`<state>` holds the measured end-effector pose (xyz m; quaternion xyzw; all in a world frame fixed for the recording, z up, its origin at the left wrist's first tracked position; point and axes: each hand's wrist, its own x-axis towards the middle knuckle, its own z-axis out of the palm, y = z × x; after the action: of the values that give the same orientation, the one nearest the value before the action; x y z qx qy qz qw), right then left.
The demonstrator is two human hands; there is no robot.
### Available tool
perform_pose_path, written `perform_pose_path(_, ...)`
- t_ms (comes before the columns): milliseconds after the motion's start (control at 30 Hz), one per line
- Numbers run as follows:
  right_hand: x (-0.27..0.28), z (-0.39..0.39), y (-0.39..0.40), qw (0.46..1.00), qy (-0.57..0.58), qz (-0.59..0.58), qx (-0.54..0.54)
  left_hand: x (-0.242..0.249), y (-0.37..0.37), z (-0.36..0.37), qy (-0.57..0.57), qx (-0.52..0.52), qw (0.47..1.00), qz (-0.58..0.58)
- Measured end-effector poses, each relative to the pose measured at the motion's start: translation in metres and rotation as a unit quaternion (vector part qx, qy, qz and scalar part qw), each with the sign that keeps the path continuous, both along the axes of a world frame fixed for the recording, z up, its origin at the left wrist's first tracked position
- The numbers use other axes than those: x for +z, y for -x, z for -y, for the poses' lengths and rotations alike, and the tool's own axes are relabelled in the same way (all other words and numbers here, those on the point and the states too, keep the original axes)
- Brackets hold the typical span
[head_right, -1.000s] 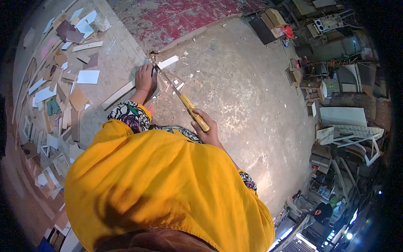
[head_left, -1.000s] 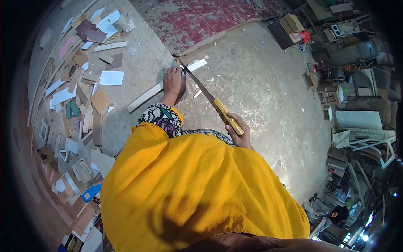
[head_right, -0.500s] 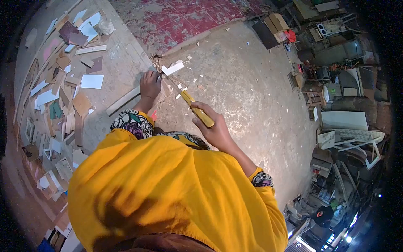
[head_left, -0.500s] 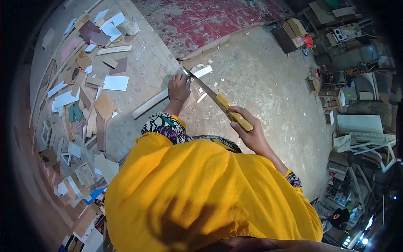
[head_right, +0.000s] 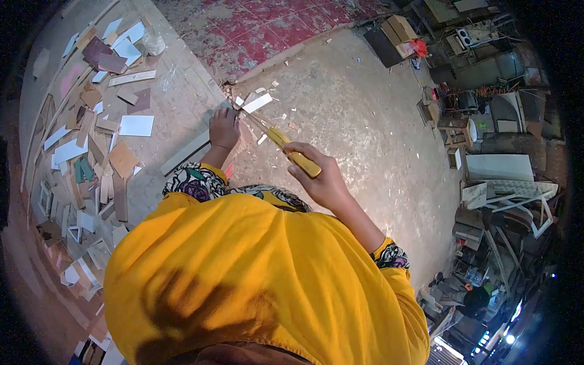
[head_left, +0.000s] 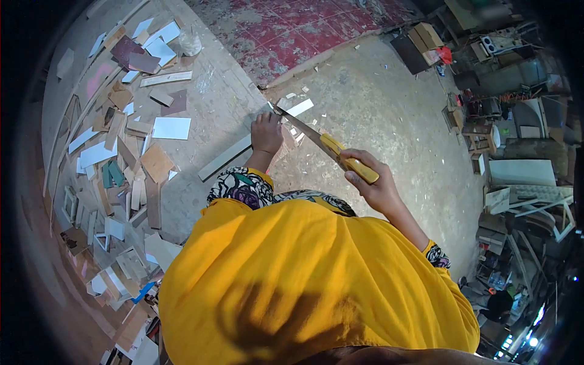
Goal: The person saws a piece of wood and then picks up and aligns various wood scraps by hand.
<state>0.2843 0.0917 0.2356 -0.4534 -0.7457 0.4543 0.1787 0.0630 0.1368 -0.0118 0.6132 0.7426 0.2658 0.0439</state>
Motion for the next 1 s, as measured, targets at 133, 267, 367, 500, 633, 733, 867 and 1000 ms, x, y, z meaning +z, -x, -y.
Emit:
perform_pose_path(133, -0.012, 0.012, -0.007, 0.999, 0.008, -0.02, -0.034, -0.002, 0.002, -0.003, -0.007, -0.001, 1.0, -0.003)
perform_pose_path(267, -0.022, 0.018, -0.022, 0.999, 0.015, -0.028, -0.017, -0.001, -0.001, -0.002, -0.048, 0.009, 0.999, -0.002)
perform_pose_path(367, -0.044, 0.019, -0.043, 0.997, 0.01, -0.027, 0.066, 0.005, -0.001, 0.0, -0.06, 0.011, 0.998, -0.001)
perform_pose_path(500, -0.066, 0.017, -0.065, 0.992, 0.055, -0.039, 0.104, 0.01, -0.002, -0.001, -0.001, 0.038, 0.999, -0.023)
perform_pose_path(633, -0.059, 0.017, -0.057, 0.991, 0.053, -0.114, 0.042, 0.004, -0.017, -0.001, -0.01, 0.118, 0.992, -0.042)
perform_pose_path(733, -0.046, 0.016, -0.053, 0.989, 0.088, -0.115, 0.014, 0.004, -0.017, 0.003, -0.049, 0.101, 0.993, -0.046)
perform_pose_path(867, -0.041, 0.008, -0.051, 0.989, 0.068, -0.125, 0.028, 0.0, -0.015, -0.001, -0.013, 0.109, 0.99, -0.086)
perform_pose_path(1000, -0.058, 0.007, -0.051, 0.99, 0.078, -0.117, 0.01, 0.0, -0.017, 0.001, -0.062, 0.102, 0.992, -0.037)
